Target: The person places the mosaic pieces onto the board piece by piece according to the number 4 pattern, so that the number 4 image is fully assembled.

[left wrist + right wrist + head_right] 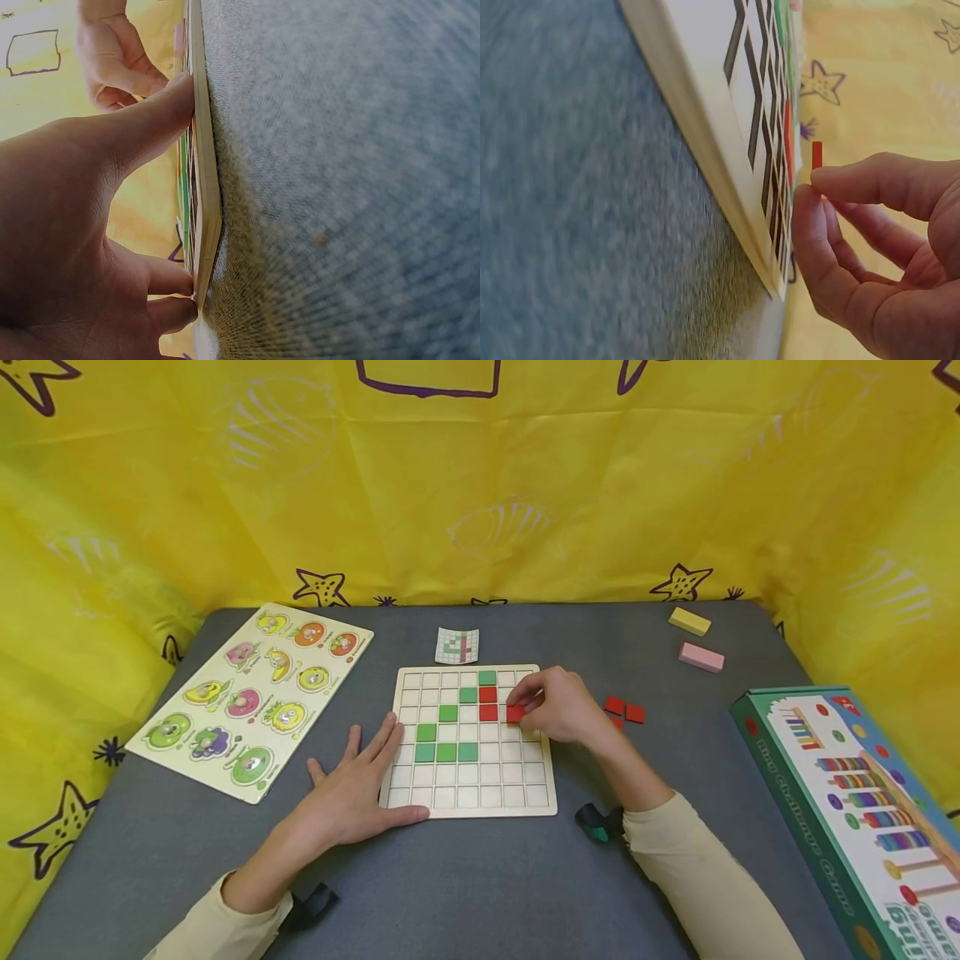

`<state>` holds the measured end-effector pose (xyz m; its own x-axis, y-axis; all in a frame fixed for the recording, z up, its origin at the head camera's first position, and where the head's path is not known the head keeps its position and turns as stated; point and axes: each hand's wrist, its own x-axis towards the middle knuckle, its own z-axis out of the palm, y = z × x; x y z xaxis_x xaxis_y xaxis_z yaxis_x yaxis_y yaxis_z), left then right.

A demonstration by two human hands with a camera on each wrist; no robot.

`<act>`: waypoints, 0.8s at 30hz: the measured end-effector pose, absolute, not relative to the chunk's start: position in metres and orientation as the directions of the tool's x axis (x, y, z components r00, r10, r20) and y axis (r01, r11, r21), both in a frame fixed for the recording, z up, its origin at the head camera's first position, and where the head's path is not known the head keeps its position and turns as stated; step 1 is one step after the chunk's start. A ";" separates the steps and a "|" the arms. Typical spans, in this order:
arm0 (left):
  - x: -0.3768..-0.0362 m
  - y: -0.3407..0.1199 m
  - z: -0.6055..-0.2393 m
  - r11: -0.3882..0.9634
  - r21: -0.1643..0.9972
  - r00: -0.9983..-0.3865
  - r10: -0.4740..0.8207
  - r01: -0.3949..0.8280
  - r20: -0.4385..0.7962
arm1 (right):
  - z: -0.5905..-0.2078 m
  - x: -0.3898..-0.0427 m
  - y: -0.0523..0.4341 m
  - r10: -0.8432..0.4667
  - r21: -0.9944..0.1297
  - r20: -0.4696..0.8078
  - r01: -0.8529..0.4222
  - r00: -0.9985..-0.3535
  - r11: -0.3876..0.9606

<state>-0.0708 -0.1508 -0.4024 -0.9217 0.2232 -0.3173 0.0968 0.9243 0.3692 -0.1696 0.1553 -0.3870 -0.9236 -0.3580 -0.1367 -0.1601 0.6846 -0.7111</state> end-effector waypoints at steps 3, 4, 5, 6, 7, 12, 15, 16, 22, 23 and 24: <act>-0.071 -0.151 -0.403 0.925 0.369 -0.922 0.223 0.097 -0.317 | -0.386 -0.169 0.150 -0.371 -0.723 -0.153 -0.153 -0.916 0.674; -0.071 -0.151 -0.403 0.925 0.368 -0.922 0.223 0.096 -0.318 | -0.386 -0.168 0.149 -0.376 -0.725 -0.156 -0.152 -0.913 0.671; -0.071 -0.151 -0.403 0.925 0.368 -0.921 0.223 0.096 -0.319 | -0.386 -0.168 0.147 -0.379 -0.727 -0.160 -0.152 -0.911 0.670; -0.071 -0.151 -0.403 0.925 0.367 -0.921 0.222 0.096 -0.319 | -0.386 -0.168 0.145 -0.384 -0.728 -0.163 -0.152 -0.909 0.669; -0.071 -0.151 -0.403 0.925 0.367 -0.921 0.222 0.096 -0.320 | -0.387 -0.168 0.144 -0.390 -0.729 -0.165 -0.155 -0.906 0.667; -0.072 -0.151 -0.403 0.928 0.361 -0.921 0.220 0.096 -0.321 | -0.388 -0.168 0.135 -0.412 -0.727 -0.186 -0.157 -0.892 0.668; -0.072 -0.151 -0.403 0.929 0.359 -0.921 0.219 0.096 -0.322 | -0.388 -0.167 0.130 -0.421 -0.726 -0.193 -0.160 -0.886 0.668; -0.071 -0.151 -0.403 0.929 0.358 -0.921 0.218 0.094 -0.322 | -0.389 -0.167 0.128 -0.425 -0.725 -0.191 -0.165 -0.885 0.668; -0.071 -0.150 -0.403 0.929 0.359 -0.921 0.215 0.090 -0.325 | -0.390 -0.166 0.122 -0.453 -0.711 -0.189 -0.197 -0.871 0.675; -0.071 -0.150 -0.403 0.929 0.359 -0.921 0.215 0.091 -0.325 | -0.390 -0.167 0.122 -0.454 -0.709 -0.194 -0.196 -0.869 0.677; -0.071 -0.150 -0.403 0.929 0.359 -0.921 0.215 0.091 -0.325 | -0.389 -0.166 0.121 -0.452 -0.708 -0.201 -0.190 -0.869 0.680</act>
<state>-0.0714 -0.1498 -0.4029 -0.9208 0.2155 -0.3252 0.0906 0.9289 0.3590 -0.1664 0.1206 -0.3892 -0.8689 -0.4523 -0.2013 -0.1900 0.6801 -0.7080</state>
